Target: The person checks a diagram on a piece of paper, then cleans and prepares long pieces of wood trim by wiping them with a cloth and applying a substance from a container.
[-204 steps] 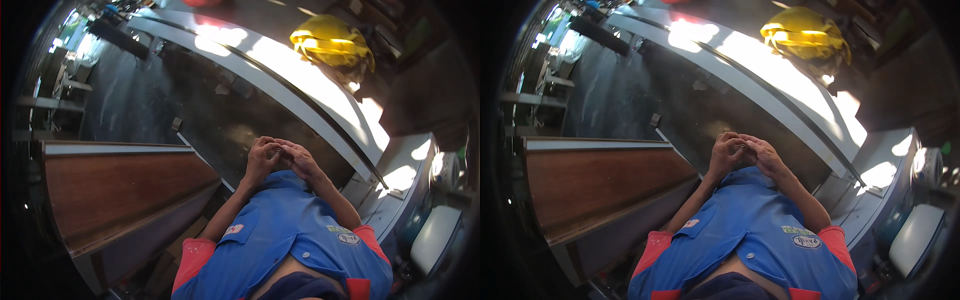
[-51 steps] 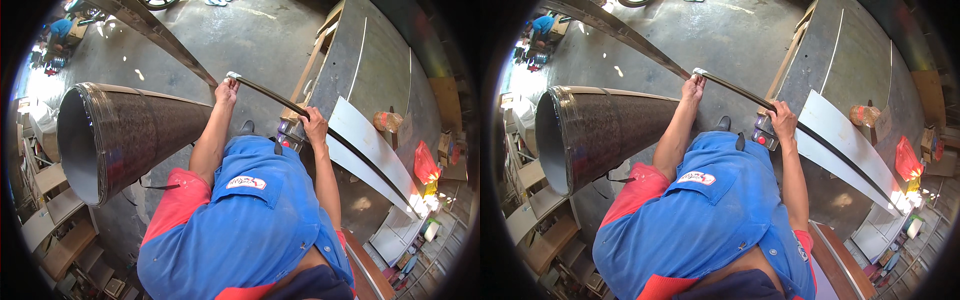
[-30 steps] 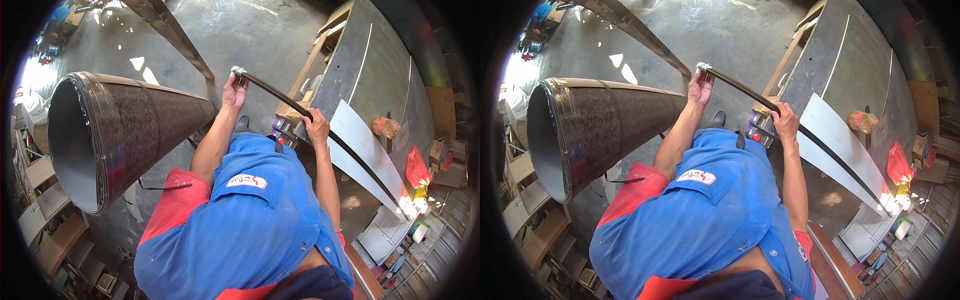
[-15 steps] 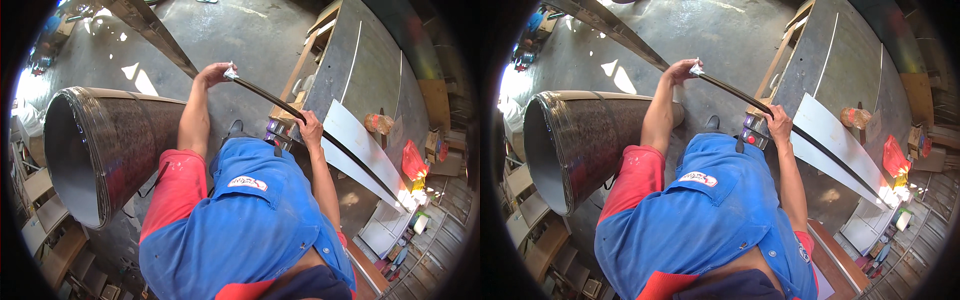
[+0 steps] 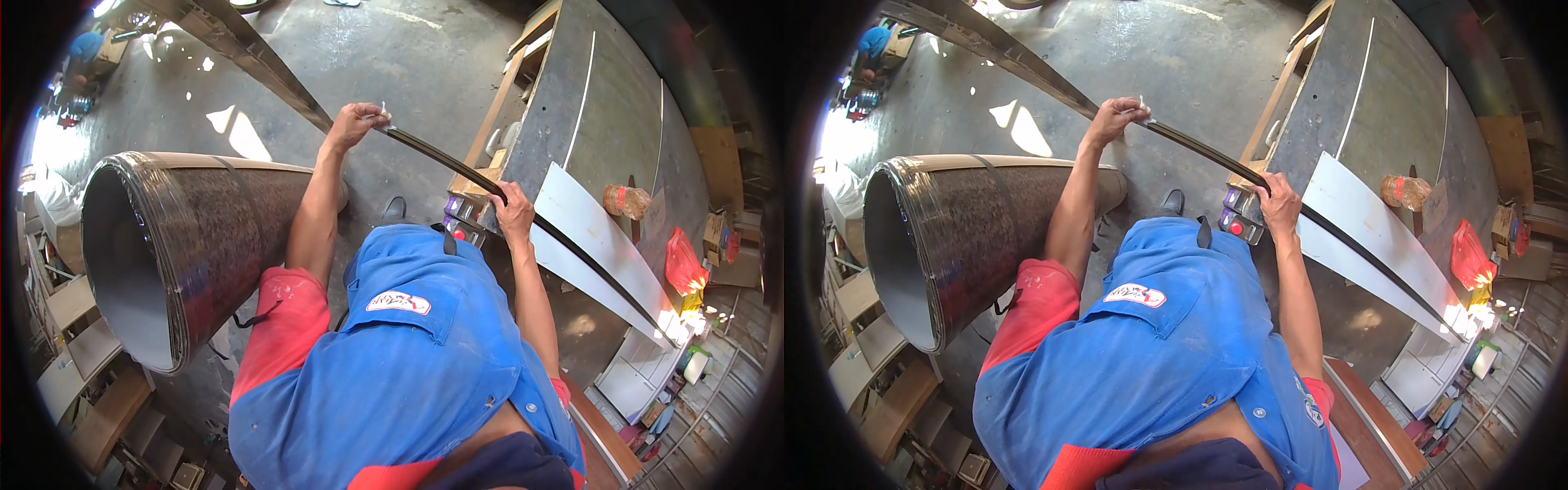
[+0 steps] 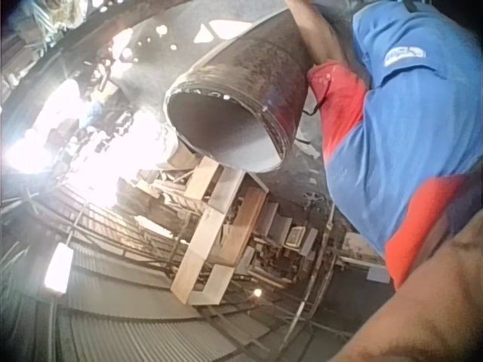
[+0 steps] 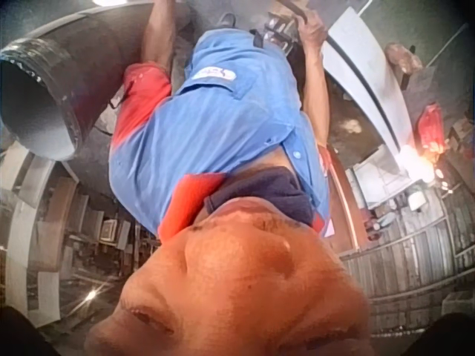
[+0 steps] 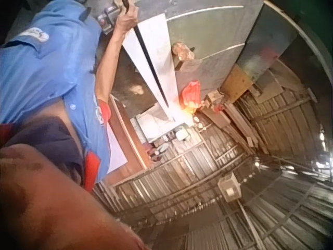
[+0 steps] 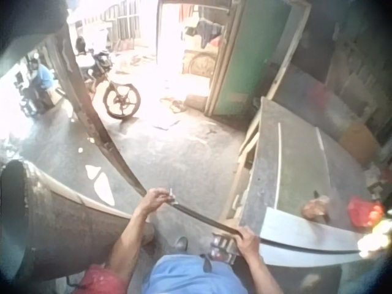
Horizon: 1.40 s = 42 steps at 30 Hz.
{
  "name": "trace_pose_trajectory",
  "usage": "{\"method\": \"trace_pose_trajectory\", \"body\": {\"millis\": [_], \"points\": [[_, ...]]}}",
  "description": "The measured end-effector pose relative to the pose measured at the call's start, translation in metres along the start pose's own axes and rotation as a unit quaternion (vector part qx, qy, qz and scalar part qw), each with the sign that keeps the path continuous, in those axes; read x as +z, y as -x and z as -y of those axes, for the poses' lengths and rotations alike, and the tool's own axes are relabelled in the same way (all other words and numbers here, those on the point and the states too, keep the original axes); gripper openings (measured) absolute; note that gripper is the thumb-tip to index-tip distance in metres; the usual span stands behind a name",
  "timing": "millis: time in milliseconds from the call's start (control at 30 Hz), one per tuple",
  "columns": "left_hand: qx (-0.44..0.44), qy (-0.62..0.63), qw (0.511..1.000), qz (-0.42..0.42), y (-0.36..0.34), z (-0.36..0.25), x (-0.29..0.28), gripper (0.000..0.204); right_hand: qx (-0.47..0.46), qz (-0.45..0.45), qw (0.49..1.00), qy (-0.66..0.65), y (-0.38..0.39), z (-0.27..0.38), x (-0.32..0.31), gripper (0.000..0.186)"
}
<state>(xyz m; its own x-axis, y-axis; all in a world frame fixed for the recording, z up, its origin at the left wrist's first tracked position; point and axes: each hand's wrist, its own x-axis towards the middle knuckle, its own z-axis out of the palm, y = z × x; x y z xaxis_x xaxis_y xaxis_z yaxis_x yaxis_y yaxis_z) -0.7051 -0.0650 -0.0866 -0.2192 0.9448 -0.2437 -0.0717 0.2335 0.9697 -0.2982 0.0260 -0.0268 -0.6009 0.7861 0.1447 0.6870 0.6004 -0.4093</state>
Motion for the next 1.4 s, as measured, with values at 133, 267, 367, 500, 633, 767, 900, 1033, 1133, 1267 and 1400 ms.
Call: {"method": "trace_pose_trajectory", "body": {"millis": [133, 267, 367, 500, 633, 767, 900, 1033, 1133, 1267, 1400], "points": [[0.167, -0.168, 0.961, -0.143, 0.02, 0.004, 0.02, 0.012, 0.007, 0.0, 1.0, -0.005, 0.002, 0.0, 0.0, 0.025], [0.156, 0.102, 0.963, -0.192, 0.043, 0.023, 0.044, 0.01, -0.006, 0.0, 1.0, -0.001, 0.001, -0.001, 0.0, 0.025], [0.093, 0.288, 0.911, -0.281, 0.054, 0.045, 0.081, 0.013, 0.001, 0.0, 1.0, 0.004, 0.004, 0.002, 0.0, 0.025], [0.012, 0.433, 0.84, -0.328, 0.055, 0.028, 0.103, 0.008, 0.012, -0.008, 1.0, 0.009, 0.005, 0.006, 0.0, 0.024], [0.002, 0.417, 0.826, -0.378, 0.042, 0.027, 0.1, 0.006, 0.015, -0.008, 1.0, 0.006, 0.005, 0.005, 0.0, 0.024], [0.024, 0.408, 0.82, -0.401, 0.034, 0.046, 0.101, 0.011, 0.014, -0.014, 1.0, 0.004, 0.006, 0.006, 0.001, 0.024], [0.059, 0.49, 0.821, -0.287, 0.032, 0.072, 0.082, 0.011, 0.022, -0.006, 1.0, 0.006, 0.004, 0.006, 0.001, 0.023], [0.051, 0.546, 0.812, -0.202, 0.019, 0.087, 0.076, 0.011, 0.013, -0.015, 1.0, 0.006, 0.005, 0.004, 0.003, 0.024], [0.052, 0.536, 0.809, -0.236, -0.001, 0.082, 0.08, 0.013, 0.01, -0.009, 1.0, 0.009, 0.005, 0.004, 0.002, 0.025], [0.042, 0.492, 0.834, -0.247, -0.007, 0.079, 0.072, 0.012, 0.007, -0.015, 1.0, 0.012, 0.006, 0.004, 0.003, 0.025], [0.044, 0.512, 0.815, -0.268, -0.02, 0.074, 0.071, 0.012, 0.015, -0.009, 1.0, 0.008, 0.006, 0.004, 0.002, 0.025]]}}
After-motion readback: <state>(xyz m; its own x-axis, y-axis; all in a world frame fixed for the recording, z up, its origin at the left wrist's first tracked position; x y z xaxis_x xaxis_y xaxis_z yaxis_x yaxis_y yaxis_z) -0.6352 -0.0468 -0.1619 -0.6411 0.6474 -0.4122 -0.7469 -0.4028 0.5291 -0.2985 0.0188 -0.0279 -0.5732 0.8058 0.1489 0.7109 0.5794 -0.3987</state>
